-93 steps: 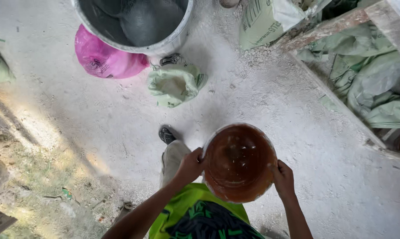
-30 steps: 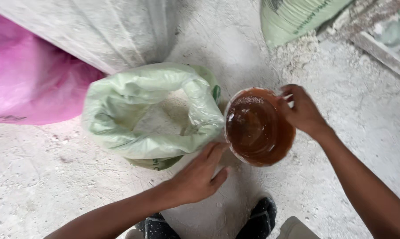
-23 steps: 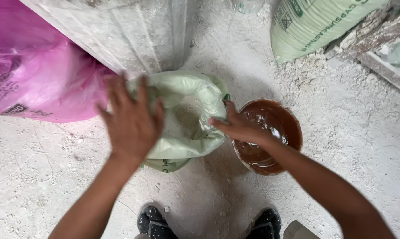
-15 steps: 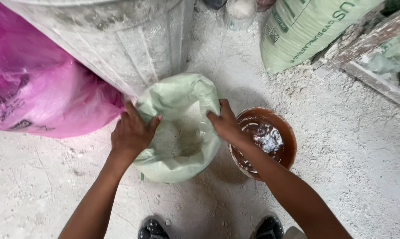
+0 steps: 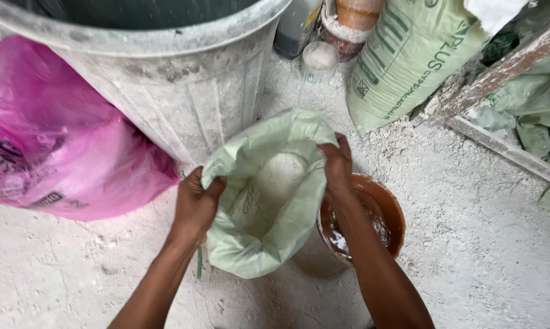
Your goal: The person wipes a brown trim piece with a brush, then fills a pink cup with water from a tap and pours it into a basin. They carry the basin to a sack, scoop gypsum powder into the water by hand, and mix the plaster with their hand.
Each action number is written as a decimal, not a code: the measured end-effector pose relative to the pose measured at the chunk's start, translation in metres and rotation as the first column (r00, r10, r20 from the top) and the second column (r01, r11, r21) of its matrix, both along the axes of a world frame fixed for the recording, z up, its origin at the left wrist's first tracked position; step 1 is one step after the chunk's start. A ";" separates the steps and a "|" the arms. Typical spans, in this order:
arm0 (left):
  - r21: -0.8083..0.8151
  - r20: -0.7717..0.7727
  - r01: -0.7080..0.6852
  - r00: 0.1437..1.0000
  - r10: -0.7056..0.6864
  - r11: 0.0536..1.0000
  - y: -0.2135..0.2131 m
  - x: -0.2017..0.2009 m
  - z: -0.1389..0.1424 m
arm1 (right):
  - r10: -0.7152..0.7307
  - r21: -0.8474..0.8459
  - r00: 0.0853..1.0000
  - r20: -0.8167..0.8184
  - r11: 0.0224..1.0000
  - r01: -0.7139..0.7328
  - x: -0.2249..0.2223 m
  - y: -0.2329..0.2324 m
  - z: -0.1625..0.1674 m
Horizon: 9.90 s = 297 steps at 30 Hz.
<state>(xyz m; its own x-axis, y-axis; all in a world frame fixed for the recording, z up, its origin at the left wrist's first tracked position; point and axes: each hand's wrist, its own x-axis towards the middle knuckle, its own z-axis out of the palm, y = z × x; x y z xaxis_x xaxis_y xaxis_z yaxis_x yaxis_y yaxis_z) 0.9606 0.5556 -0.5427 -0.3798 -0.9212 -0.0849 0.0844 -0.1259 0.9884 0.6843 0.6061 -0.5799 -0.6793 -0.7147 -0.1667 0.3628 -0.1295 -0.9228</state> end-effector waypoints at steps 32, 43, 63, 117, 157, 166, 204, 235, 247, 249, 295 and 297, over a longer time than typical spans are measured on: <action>0.392 -0.118 0.008 0.992 0.042 0.920 -0.064 0.051 -0.097 | 0.276 0.522 0.924 0.266 0.764 -0.378 -0.051 -0.043 -0.031; 0.514 0.158 0.041 0.977 -0.142 0.857 0.021 0.039 -0.073 | 0.618 0.664 -0.341 -0.709 0.747 -0.028 -0.006 -0.044 -0.007; 0.522 0.005 0.403 0.880 -0.474 0.752 -0.009 0.073 -0.102 | 0.480 0.469 -0.039 -0.876 0.868 0.164 -0.016 -0.079 -0.038; -0.420 0.669 0.202 0.728 0.151 0.885 0.018 -0.012 -0.030 | 0.902 0.422 0.408 0.144 0.317 -0.849 0.065 0.026 -0.169; -0.501 0.754 0.366 0.629 0.187 0.784 0.012 -0.002 -0.032 | 0.928 0.923 -0.118 -0.353 0.366 0.116 0.072 -0.057 -0.144; -0.466 0.732 0.348 0.668 0.134 0.813 0.003 0.010 -0.035 | 0.951 0.982 -0.253 -0.180 0.189 0.013 0.084 -0.008 -0.161; -0.515 0.729 -0.033 0.509 0.458 0.857 0.066 -0.048 -0.029 | 0.883 0.925 -0.413 -0.222 0.058 -0.375 0.067 0.035 -0.146; -0.405 0.627 0.128 0.759 0.173 0.905 0.086 -0.019 -0.030 | 0.864 0.706 0.065 -0.500 0.449 -0.548 0.083 0.009 -0.115; -0.337 0.505 0.113 0.860 0.078 0.935 0.095 -0.006 -0.045 | 0.704 0.531 0.466 -0.536 0.711 -0.462 -0.046 0.109 -0.092; -0.300 0.479 0.072 0.873 0.085 0.951 0.094 -0.006 -0.041 | 0.638 0.590 0.493 -0.591 0.759 -0.275 -0.082 0.136 -0.084; -0.356 0.233 -0.039 0.964 0.129 0.933 0.078 0.022 -0.053 | 0.958 0.715 0.097 0.269 -0.131 -0.686 0.070 0.031 -0.187; -0.315 0.200 -0.057 0.972 0.125 0.947 0.077 0.023 -0.053 | 0.914 0.602 0.170 0.368 -0.095 -0.793 0.063 0.033 -0.183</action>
